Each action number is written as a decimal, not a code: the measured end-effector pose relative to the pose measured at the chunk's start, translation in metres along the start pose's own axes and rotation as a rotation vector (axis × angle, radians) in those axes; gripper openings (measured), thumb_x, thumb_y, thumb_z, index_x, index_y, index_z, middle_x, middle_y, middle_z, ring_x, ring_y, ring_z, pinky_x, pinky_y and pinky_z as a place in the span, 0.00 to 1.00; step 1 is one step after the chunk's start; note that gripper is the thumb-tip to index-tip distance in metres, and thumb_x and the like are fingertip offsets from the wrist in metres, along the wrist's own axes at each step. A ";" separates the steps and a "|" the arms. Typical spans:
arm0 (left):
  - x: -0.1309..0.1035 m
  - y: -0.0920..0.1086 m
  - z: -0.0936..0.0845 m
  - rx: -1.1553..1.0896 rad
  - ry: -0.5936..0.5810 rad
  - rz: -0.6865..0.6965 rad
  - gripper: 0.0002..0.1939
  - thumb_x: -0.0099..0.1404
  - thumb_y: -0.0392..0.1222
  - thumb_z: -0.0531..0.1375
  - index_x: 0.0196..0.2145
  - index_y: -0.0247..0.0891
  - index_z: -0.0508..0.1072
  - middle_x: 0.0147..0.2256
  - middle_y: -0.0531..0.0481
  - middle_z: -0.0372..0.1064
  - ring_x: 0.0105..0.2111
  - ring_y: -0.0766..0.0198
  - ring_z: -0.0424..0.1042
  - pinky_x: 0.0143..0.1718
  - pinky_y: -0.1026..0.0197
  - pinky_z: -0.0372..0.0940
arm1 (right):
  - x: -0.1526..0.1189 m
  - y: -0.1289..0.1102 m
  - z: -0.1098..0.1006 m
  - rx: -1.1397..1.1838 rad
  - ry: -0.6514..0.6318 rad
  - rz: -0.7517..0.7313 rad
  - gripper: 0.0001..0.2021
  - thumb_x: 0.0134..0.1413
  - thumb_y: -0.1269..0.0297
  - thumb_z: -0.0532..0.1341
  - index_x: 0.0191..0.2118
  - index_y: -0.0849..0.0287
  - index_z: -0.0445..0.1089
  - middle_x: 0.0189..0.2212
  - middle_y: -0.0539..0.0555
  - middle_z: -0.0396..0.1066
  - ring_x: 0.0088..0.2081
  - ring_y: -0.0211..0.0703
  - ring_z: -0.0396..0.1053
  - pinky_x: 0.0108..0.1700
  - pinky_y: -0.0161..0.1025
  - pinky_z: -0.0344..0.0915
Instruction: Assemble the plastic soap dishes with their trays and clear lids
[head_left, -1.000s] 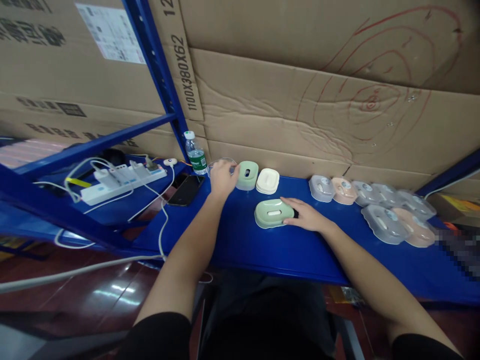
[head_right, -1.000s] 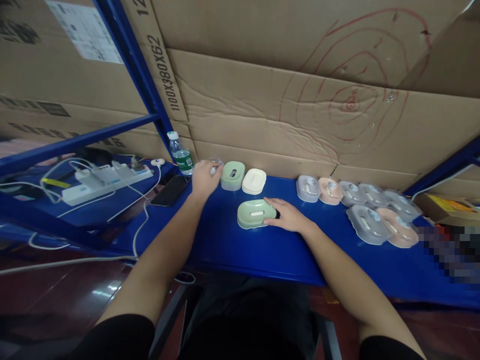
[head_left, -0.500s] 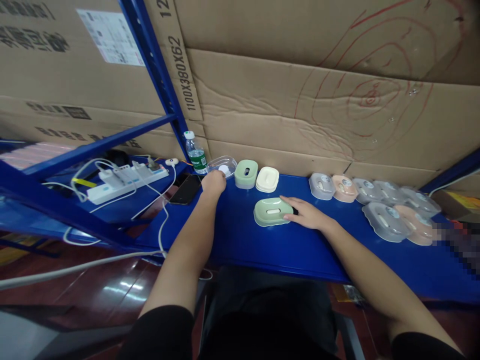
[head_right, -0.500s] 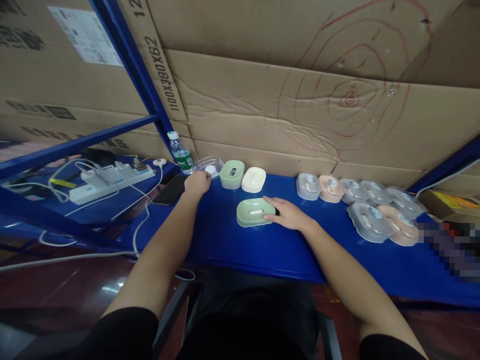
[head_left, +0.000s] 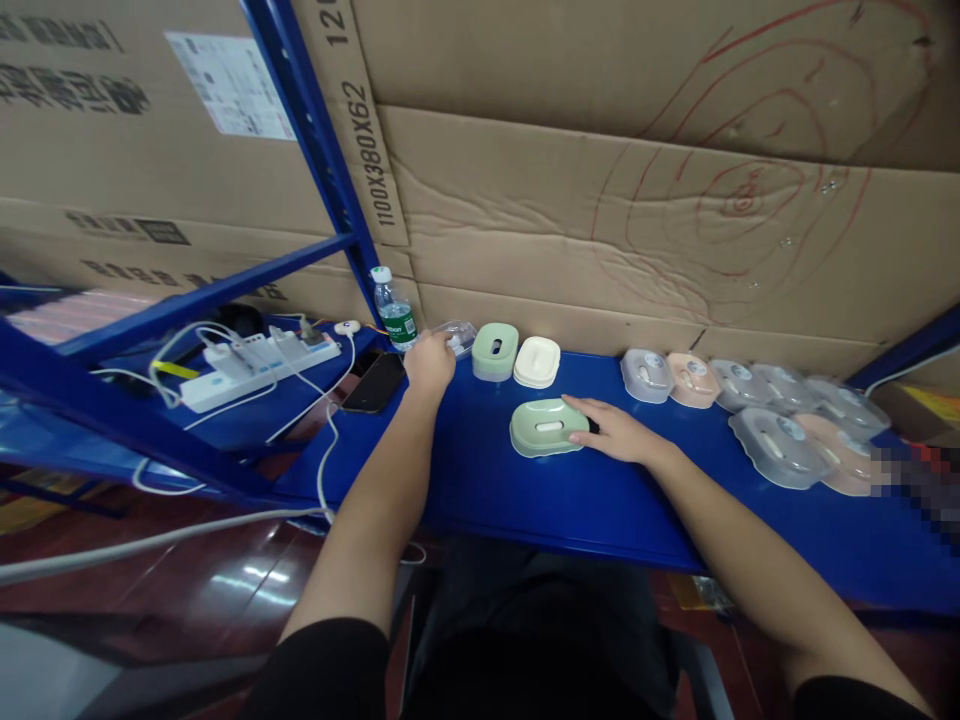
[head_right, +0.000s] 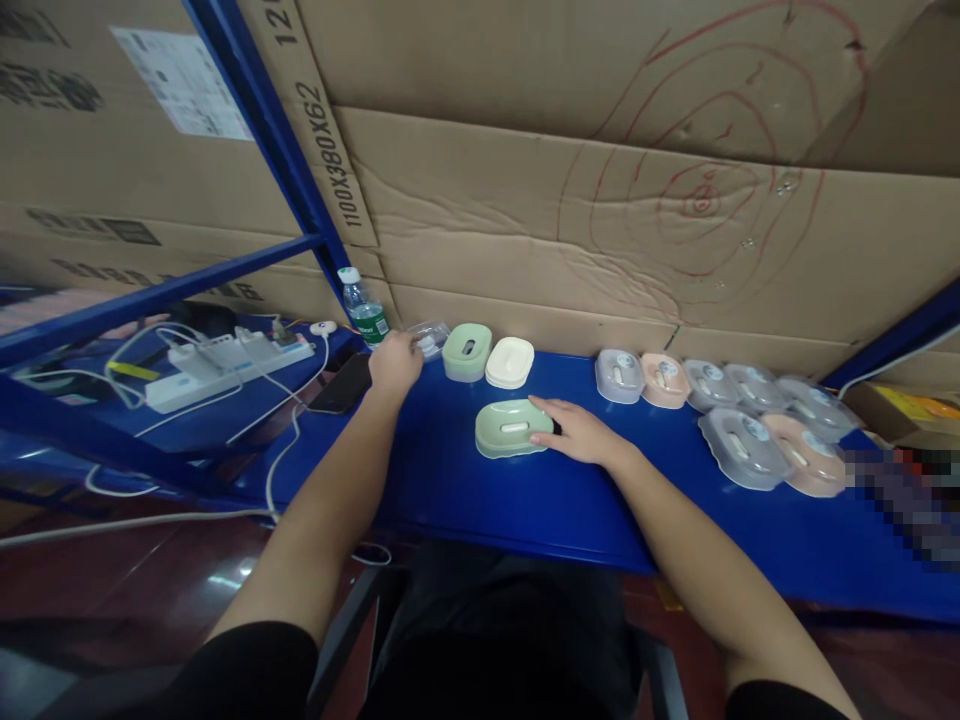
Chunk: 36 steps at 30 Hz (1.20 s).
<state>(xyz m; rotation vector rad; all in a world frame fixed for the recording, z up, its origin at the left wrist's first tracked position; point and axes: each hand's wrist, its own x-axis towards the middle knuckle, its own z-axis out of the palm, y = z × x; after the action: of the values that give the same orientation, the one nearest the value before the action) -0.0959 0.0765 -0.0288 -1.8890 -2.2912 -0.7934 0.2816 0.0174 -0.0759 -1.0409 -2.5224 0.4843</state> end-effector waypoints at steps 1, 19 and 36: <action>-0.001 0.001 -0.003 -0.005 0.025 0.007 0.23 0.73 0.36 0.54 0.60 0.40 0.80 0.57 0.36 0.75 0.56 0.44 0.77 0.56 0.50 0.71 | 0.000 0.000 0.001 0.002 0.001 -0.001 0.40 0.68 0.36 0.60 0.77 0.50 0.59 0.69 0.63 0.69 0.69 0.65 0.69 0.68 0.66 0.68; -0.066 0.085 -0.017 -0.338 0.271 0.807 0.11 0.72 0.47 0.60 0.42 0.41 0.81 0.42 0.43 0.82 0.46 0.49 0.78 0.51 0.47 0.66 | -0.002 -0.011 -0.005 -0.041 0.545 0.047 0.48 0.69 0.42 0.61 0.81 0.50 0.33 0.72 0.66 0.63 0.68 0.68 0.68 0.69 0.68 0.65; -0.087 0.109 -0.013 -1.271 -0.355 0.345 0.13 0.73 0.50 0.64 0.44 0.38 0.80 0.34 0.47 0.82 0.29 0.66 0.75 0.32 0.61 0.70 | -0.007 -0.027 -0.011 -0.041 0.568 -0.001 0.43 0.68 0.35 0.58 0.79 0.49 0.48 0.59 0.63 0.77 0.61 0.69 0.74 0.67 0.71 0.65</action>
<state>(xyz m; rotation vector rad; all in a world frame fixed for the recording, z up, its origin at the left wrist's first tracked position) 0.0230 0.0046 -0.0122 -2.8921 -1.4712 -2.3372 0.2751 -0.0040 -0.0552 -1.0167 -2.0324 0.1083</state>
